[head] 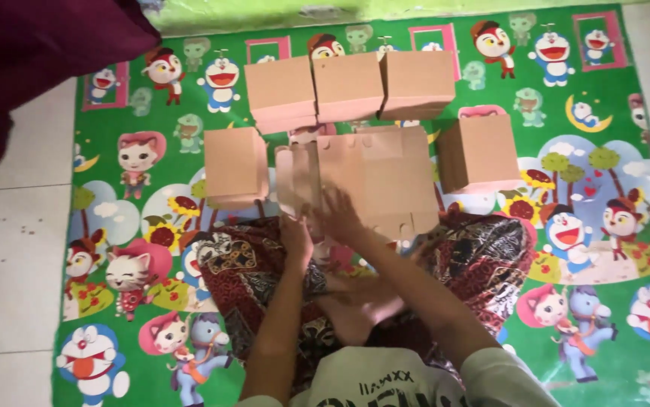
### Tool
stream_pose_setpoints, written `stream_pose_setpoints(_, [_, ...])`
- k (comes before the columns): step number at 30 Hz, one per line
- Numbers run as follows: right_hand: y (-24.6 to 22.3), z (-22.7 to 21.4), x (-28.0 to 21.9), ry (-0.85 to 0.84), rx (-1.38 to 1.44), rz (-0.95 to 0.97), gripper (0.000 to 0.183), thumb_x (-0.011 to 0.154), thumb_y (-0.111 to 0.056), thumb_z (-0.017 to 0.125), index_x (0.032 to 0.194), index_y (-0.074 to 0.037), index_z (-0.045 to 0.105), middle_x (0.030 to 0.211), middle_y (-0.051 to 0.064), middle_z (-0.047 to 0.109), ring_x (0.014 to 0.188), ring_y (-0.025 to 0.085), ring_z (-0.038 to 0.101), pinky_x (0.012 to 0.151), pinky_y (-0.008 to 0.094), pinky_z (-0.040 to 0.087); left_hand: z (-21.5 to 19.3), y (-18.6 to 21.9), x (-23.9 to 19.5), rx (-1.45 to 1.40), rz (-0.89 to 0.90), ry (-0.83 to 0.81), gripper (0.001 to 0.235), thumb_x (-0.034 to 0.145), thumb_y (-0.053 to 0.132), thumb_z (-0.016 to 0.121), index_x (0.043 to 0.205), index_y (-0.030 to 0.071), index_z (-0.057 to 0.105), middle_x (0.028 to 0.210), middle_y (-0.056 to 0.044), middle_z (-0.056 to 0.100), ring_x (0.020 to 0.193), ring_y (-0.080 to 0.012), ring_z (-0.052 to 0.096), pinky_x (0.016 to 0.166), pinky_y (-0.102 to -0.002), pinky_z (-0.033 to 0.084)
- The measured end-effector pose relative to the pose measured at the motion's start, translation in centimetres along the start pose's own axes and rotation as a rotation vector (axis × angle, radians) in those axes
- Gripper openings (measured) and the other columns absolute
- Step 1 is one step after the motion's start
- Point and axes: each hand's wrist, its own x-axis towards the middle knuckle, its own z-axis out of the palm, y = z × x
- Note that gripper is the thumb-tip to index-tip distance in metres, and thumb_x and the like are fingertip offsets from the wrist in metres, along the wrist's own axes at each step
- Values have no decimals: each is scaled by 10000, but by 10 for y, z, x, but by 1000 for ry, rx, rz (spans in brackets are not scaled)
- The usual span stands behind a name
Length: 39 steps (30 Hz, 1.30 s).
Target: Manually folding flat cardboard templates into small rectangular boxes while sitting on the floor.
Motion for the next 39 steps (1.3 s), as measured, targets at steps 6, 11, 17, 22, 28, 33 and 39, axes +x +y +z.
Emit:
stream_pose_setpoints(6, [-1,-40,10,125,50,104,431,791,-369,746,1197,-227,758,1663,248,263,1364,653,376,1083,653,419,-21,12,-7,-129,-36,3,422,1002,216,679,1414,230,588,1102,-113,530,950,-300,703,752,-430,617])
stream_pose_setpoints(11, [21,-166,-4,-245,627,735,585,958,-350,411,1527,-213,412,1504,131,520,1198,444,640,980,588,521,-15,2,-2,-100,20,31,775,885,167,782,1563,310,435,1217,-152,504,1099,-375,677,859,-487,608])
stream_pose_setpoints(17, [96,-118,-50,-353,612,1028,552,991,-607,239,1392,-387,549,1344,136,574,1193,394,629,881,630,491,-41,21,-21,-455,147,176,803,779,18,822,1511,52,493,1165,-309,568,1127,-492,620,999,-548,494])
stream_pose_setpoints(22, [113,-128,-39,-553,400,888,522,1028,-269,453,1526,-422,430,1474,208,399,1226,456,576,899,664,486,-25,12,-8,-570,188,406,691,908,243,782,1492,6,496,1180,-324,630,1089,-453,662,969,-519,541])
stream_pose_setpoints(28, [104,-145,-9,-702,306,940,579,1052,-223,416,1598,-402,343,1409,236,435,1159,443,614,909,602,509,-1,-8,20,-482,31,381,495,942,419,729,1270,50,690,995,-168,777,955,-321,759,860,-452,598])
stream_pose_setpoints(33, [97,-162,-3,-702,319,974,557,1042,-216,483,1578,-339,397,1466,311,383,1234,505,564,971,633,459,-13,5,33,-308,11,260,529,874,664,695,1057,174,777,928,-103,775,911,-316,759,798,-459,609])
stream_pose_setpoints(39, [90,-162,-1,-619,284,956,565,988,-120,567,1524,-265,464,1459,329,364,1245,525,530,933,632,468,-68,106,10,-636,125,-48,623,877,180,612,1478,48,515,1336,-232,638,1247,-427,615,1074,-558,490])
